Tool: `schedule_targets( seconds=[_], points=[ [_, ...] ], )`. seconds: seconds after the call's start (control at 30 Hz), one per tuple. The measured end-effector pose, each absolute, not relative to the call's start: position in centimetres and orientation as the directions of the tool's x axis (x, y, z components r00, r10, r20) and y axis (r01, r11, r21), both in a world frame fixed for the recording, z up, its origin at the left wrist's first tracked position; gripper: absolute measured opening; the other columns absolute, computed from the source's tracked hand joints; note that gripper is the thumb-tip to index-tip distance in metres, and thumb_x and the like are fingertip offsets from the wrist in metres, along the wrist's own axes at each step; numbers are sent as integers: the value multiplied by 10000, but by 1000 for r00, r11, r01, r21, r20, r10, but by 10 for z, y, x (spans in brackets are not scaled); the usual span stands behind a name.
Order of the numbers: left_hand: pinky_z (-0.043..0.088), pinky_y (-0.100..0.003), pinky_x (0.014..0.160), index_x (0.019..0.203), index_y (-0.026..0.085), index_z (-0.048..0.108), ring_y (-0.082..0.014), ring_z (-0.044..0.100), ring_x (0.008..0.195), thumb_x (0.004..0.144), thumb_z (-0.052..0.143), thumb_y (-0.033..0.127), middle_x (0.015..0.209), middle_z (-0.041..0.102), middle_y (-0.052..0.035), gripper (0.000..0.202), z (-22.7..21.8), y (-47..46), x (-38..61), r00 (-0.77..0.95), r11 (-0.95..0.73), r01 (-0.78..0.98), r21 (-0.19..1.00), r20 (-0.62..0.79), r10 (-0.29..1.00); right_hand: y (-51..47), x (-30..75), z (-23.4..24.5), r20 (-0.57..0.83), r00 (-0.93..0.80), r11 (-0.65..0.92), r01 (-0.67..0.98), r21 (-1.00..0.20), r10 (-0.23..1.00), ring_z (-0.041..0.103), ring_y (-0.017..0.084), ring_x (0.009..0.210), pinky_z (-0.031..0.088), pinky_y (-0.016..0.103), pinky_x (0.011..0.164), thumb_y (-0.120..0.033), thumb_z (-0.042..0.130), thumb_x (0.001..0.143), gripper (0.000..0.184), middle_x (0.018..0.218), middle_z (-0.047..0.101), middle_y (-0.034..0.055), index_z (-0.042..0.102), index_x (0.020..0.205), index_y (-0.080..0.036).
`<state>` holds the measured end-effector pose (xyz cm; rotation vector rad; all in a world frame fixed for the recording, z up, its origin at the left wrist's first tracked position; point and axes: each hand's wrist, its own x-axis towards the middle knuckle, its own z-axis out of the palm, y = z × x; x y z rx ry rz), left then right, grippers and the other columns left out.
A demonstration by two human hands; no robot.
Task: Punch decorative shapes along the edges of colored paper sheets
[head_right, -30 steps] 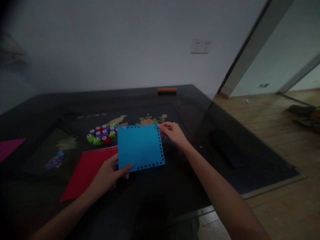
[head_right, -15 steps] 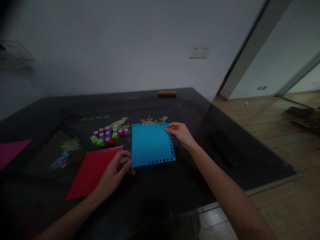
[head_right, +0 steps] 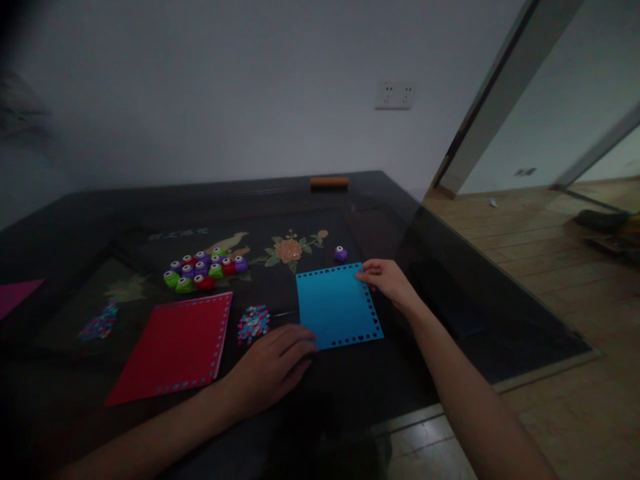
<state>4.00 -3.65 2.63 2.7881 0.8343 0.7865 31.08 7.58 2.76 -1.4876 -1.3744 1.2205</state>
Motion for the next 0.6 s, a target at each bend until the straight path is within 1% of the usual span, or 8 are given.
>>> schedule_targets(
  seconds=[0.07, 0.2, 0.33, 0.43, 0.6],
  points=[
    [516, -372, 927, 1072, 159, 567, -222, 601, 1051, 868, 508, 140, 1106, 653, -88, 213, 17, -33, 49, 709, -827, 505, 246, 430, 560, 76, 311, 26, -142, -32, -127, 287, -950, 989, 474, 95, 484, 350, 237, 463, -349, 769, 561, 297, 566, 560, -36, 614, 739, -169],
    [501, -424, 973, 1171, 149, 553, -257, 556, 1157, 853, 536, 142, 1225, 606, -126, 318, 7, -31, 53, 695, -780, 577, 242, 357, 624, 78, 309, 21, -99, -20, -86, 339, -937, 995, 530, 126, 527, 385, 248, 472, -332, 751, 579, 276, 590, 594, -15, 620, 762, -172],
    [482, -450, 1001, 1268, 149, 509, -279, 483, 1256, 859, 546, 166, 1333, 542, -141, 411, 9, -32, 49, 712, -775, 585, 241, 305, 632, 80, 305, 13, -42, -25, -28, 421, -907, 999, 562, 149, 566, 434, 282, 535, -301, 736, 605, 252, 593, 605, -6, 628, 789, -168],
    [474, -450, 1010, 1275, 154, 513, -278, 457, 1284, 868, 546, 189, 1360, 525, -137, 410, 9, -32, 49, 723, -770, 584, 257, 266, 637, 79, 304, 10, -4, -32, 12, 479, -878, 999, 582, 167, 605, 461, 306, 575, -294, 725, 628, 244, 631, 621, 8, 637, 817, -167],
    [463, -440, 1023, 1249, 165, 545, -265, 457, 1289, 877, 541, 199, 1343, 549, -123, 374, 6, -32, 48, 730, -772, 574, 273, 257, 633, 77, 304, 12, 28, -45, 48, 546, -836, 999, 608, 185, 670, 491, 331, 623, -273, 705, 673, 302, 745, 649, 30, 645, 956, -184]
  ],
)
